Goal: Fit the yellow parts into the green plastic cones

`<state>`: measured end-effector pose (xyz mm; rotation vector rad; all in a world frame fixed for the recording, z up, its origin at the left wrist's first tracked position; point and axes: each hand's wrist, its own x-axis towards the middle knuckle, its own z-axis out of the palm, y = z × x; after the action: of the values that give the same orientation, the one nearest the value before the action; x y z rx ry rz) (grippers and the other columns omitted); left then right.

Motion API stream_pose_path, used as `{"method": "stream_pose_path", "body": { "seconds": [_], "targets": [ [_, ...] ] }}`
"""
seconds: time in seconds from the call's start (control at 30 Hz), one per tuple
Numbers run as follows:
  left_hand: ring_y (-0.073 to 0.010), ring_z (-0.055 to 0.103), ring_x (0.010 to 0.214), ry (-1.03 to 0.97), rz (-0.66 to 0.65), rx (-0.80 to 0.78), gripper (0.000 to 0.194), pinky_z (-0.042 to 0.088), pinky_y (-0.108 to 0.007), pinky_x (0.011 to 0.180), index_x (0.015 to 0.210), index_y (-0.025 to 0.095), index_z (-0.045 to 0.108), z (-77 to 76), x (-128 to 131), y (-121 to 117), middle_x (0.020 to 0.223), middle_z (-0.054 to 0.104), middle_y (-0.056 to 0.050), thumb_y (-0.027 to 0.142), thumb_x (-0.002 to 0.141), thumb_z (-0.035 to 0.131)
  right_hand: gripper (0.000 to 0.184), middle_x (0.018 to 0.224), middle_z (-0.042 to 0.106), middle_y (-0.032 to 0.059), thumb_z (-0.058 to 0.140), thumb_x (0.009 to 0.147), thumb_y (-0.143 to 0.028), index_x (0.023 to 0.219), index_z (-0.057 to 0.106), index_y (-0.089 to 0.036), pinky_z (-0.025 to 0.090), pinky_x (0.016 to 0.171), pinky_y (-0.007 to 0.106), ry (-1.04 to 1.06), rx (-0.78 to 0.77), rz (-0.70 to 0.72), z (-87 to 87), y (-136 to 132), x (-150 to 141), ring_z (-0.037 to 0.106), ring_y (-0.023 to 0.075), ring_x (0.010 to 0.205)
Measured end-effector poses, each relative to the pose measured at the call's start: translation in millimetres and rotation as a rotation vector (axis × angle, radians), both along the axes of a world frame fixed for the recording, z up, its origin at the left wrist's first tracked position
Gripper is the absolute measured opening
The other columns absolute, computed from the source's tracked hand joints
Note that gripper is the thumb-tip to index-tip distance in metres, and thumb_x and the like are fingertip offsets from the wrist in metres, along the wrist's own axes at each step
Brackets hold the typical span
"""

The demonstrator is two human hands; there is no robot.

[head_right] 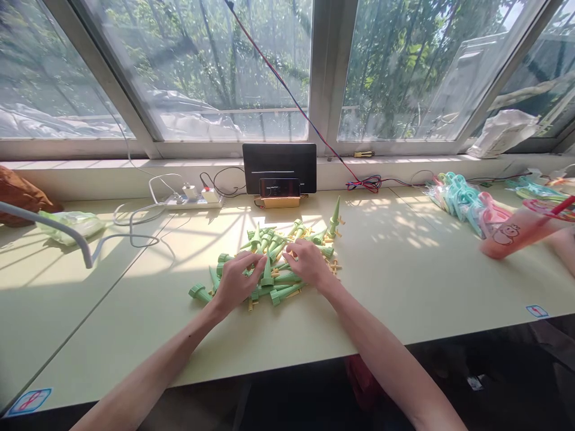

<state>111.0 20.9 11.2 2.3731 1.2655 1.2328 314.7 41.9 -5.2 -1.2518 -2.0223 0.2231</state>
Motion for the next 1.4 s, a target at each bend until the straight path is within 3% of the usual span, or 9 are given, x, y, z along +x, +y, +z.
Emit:
{"method": "stream_pose_path", "body": {
  "seconds": [0.1, 0.4, 1.4],
  "targets": [
    [-0.0132, 0.044, 0.059, 0.019, -0.023, -0.009, 0.035, 0.037, -0.027, 0.06, 0.062, 0.018, 0.052, -0.6, 1.3, -1.3, 0.059, 0.05, 0.0, 0.029, 0.095, 0.049, 0.012, 0.078, 0.058, 0.0024, 0.061, 0.09, -0.021, 0.08, 0.066, -0.017, 0.037, 0.065, 0.026, -0.039, -0.05, 0.022, -2.2, 1.1, 0.0, 0.052, 0.0142, 0.07],
    [-0.0126, 0.041, 0.057, 0.023, -0.055, -0.031, 0.039, 0.034, -0.026, 0.058, 0.06, 0.018, 0.045, -3.0, 2.8, -1.9, 0.058, 0.045, 0.001, 0.031, 0.096, 0.047, 0.017, 0.072, 0.055, 0.0006, 0.063, 0.088, -0.017, 0.071, 0.064, -0.016, 0.036, 0.064, 0.027, -0.083, -0.082, 0.05, -4.3, 2.8, -1.0, 0.048, 0.0131, 0.066],
    [-0.0106, 0.04, 0.055, 0.025, -0.08, 0.022, 0.038, 0.034, -0.025, 0.055, 0.059, 0.017, 0.045, -3.7, 3.2, -1.9, 0.056, 0.044, 0.002, 0.027, 0.095, 0.051, 0.022, 0.074, 0.065, 0.004, 0.057, 0.091, -0.013, 0.071, 0.066, -0.015, 0.038, 0.073, 0.028, -0.206, -0.13, 0.007, 0.4, 1.9, -3.5, 0.056, 0.0159, 0.074]
  ]
}}
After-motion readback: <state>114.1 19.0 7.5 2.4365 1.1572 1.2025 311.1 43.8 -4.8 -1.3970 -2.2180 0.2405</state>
